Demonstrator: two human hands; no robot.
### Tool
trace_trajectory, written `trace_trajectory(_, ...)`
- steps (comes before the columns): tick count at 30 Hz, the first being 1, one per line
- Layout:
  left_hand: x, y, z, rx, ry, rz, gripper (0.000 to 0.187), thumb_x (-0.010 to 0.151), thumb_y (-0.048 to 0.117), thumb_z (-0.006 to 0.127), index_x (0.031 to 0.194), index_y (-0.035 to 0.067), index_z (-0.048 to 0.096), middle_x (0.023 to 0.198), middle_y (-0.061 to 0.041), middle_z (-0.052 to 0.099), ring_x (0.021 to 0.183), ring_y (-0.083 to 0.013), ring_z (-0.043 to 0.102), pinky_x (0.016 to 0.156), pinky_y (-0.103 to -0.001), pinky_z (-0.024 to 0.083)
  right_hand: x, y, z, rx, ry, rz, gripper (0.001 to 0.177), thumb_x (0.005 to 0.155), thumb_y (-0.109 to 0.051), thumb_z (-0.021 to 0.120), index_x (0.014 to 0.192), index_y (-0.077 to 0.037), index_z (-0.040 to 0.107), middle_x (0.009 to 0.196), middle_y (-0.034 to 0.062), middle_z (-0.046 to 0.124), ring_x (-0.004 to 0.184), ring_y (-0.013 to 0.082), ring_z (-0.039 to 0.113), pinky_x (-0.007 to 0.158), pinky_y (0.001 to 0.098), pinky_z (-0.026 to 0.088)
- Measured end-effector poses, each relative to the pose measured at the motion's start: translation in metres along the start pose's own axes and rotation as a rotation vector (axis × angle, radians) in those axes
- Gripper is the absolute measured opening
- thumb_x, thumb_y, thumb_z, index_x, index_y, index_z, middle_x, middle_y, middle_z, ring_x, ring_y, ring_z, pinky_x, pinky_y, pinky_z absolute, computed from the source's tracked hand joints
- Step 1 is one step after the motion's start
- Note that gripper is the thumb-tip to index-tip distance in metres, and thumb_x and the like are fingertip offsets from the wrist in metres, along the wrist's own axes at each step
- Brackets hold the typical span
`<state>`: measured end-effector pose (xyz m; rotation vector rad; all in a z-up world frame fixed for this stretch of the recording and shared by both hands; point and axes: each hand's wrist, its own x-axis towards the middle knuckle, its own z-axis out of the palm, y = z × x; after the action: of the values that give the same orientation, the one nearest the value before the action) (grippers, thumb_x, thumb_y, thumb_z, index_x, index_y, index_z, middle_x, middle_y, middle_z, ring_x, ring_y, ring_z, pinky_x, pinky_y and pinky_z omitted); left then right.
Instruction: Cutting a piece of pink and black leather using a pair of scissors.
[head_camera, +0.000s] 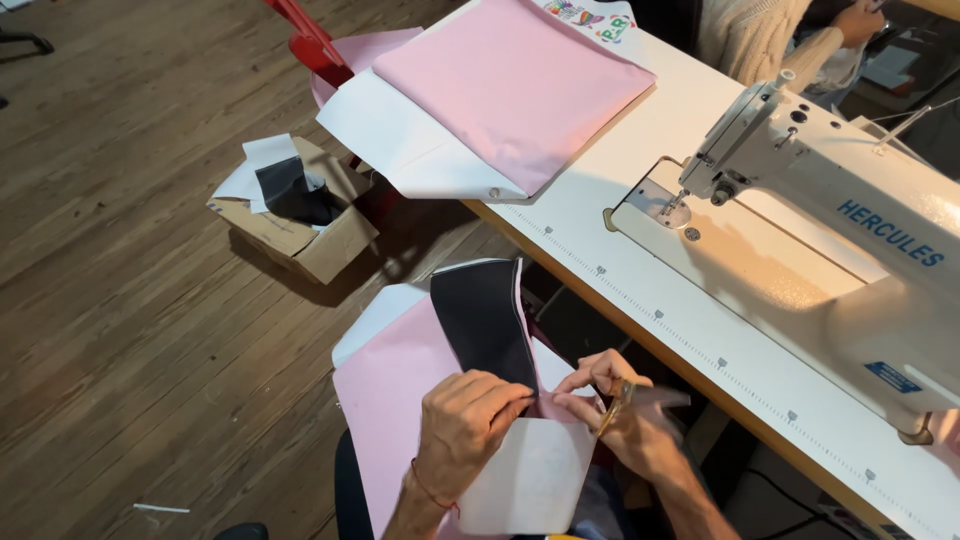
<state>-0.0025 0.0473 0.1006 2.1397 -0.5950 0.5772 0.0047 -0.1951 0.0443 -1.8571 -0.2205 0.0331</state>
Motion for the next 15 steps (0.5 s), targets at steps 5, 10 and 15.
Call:
trace_trajectory(5, -0.006, -0.017, 0.021, -0.095, -0.021, -0.176, 0.008, 0.084, 0.009, 0.080, 0.089, 0.006, 0.077, 0.088, -0.002, 0.078, 0.070, -0.0170, 0.068, 0.064, -0.029, 0.054, -0.008, -0.008, -0.010, -0.031, 0.131, 0.000, 0.013, 0.084, 0.008, 0.069, 0.086, -0.001, 0.079, 0.087, 0.0040, 0.068, 0.072, 0.0126, 0.061, 0.066, 0.0250, 0.051)
trace_trajectory(10, -0.023, -0.033, 0.059, -0.343, 0.062, -0.280, 0.011, 0.082, 0.004, 0.082, 0.090, 0.000, 0.076, 0.084, -0.007, 0.076, 0.066, -0.0167, 0.067, 0.061, -0.027, 0.056, -0.065, -0.001, -0.010, 0.385, -0.226, 0.076, 0.047, 0.107, -0.062, 0.036, 0.108, -0.015, 0.038, 0.054, -0.0015, 0.056, 0.037, 0.0118, 0.049, 0.033, 0.0267, 0.041)
trace_trajectory(15, -0.030, -0.043, 0.077, -0.410, 0.024, -0.291, 0.011, 0.081, 0.004, 0.082, 0.089, 0.001, 0.076, 0.084, -0.005, 0.076, 0.067, -0.0145, 0.066, 0.063, -0.025, 0.054, -0.141, 0.047, 0.002, 0.657, -0.592, 0.661, 0.052, 0.102, -0.062, 0.036, 0.111, -0.011, 0.036, 0.056, 0.0033, 0.049, 0.045, 0.0136, 0.034, 0.045, 0.0275, 0.026)
